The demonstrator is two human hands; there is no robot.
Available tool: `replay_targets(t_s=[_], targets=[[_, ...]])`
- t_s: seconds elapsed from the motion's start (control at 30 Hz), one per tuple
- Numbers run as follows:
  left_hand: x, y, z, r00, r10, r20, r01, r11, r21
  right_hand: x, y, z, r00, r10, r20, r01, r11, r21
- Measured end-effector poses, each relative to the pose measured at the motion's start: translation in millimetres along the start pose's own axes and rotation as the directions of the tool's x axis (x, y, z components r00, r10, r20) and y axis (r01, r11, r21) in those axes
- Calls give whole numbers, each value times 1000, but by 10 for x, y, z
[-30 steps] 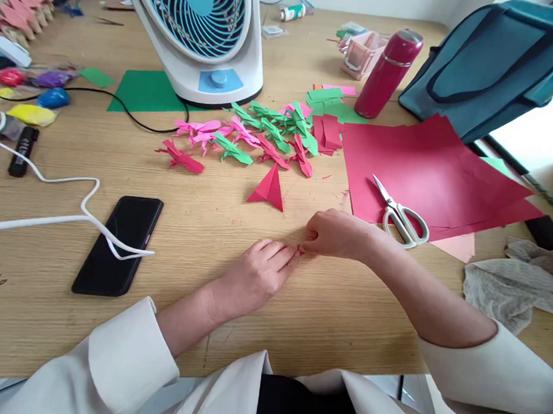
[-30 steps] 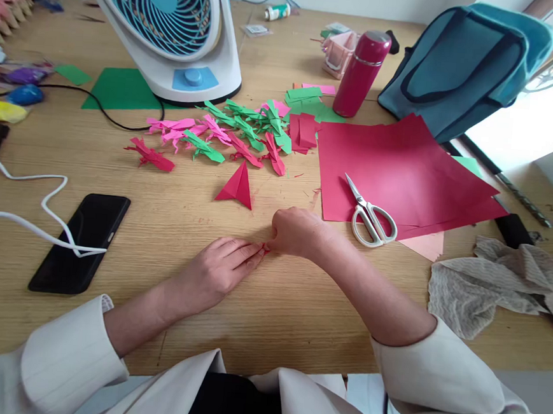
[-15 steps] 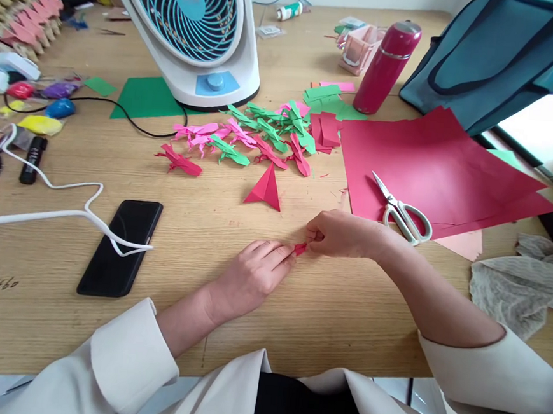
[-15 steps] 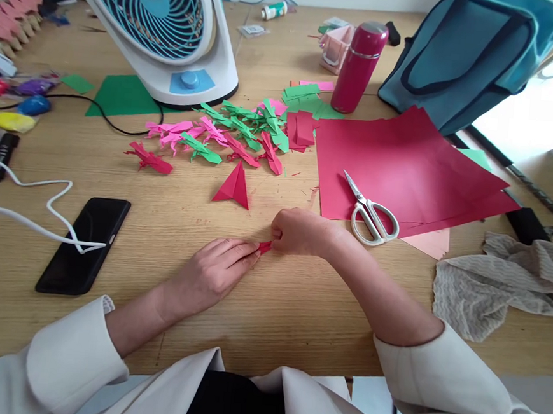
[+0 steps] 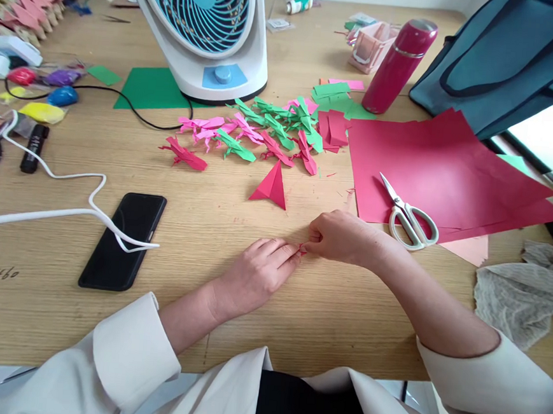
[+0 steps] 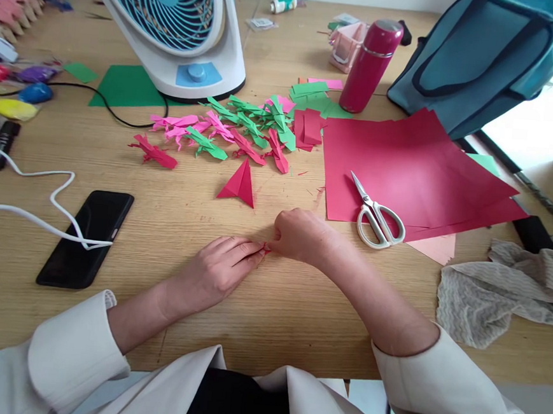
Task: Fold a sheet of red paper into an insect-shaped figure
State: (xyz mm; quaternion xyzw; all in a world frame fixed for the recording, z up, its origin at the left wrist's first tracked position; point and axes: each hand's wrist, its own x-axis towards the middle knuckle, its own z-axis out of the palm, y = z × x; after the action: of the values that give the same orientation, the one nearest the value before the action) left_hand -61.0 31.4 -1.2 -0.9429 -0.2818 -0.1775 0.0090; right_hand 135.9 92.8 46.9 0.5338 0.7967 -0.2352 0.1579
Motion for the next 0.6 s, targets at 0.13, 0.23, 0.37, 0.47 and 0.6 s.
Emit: replay_targets(t_s=[0.13,0.23,0.37,0.47,0.6], targets=[[2,5,-13,1000,-12,21,12,1000,4,-73,30,141,988,-35,-152,49,995,89],[-3,6,-13,999,-14,40,14,1000,0,-137,66,247,971,-61,-232,117,965,236],[-7,9,-7,999,-22,41,22,1000,-7,-200,94,359,946,-76,-314,178,934,311],[-5,12,-4,999,-23,39,23,1000,-9,-236,97,429,919,-99,-383,234,917,323],[-3,21,-4,999,-31,36,31,1000,-1,-281,98,518,864,-179,-471,323,915,243]])
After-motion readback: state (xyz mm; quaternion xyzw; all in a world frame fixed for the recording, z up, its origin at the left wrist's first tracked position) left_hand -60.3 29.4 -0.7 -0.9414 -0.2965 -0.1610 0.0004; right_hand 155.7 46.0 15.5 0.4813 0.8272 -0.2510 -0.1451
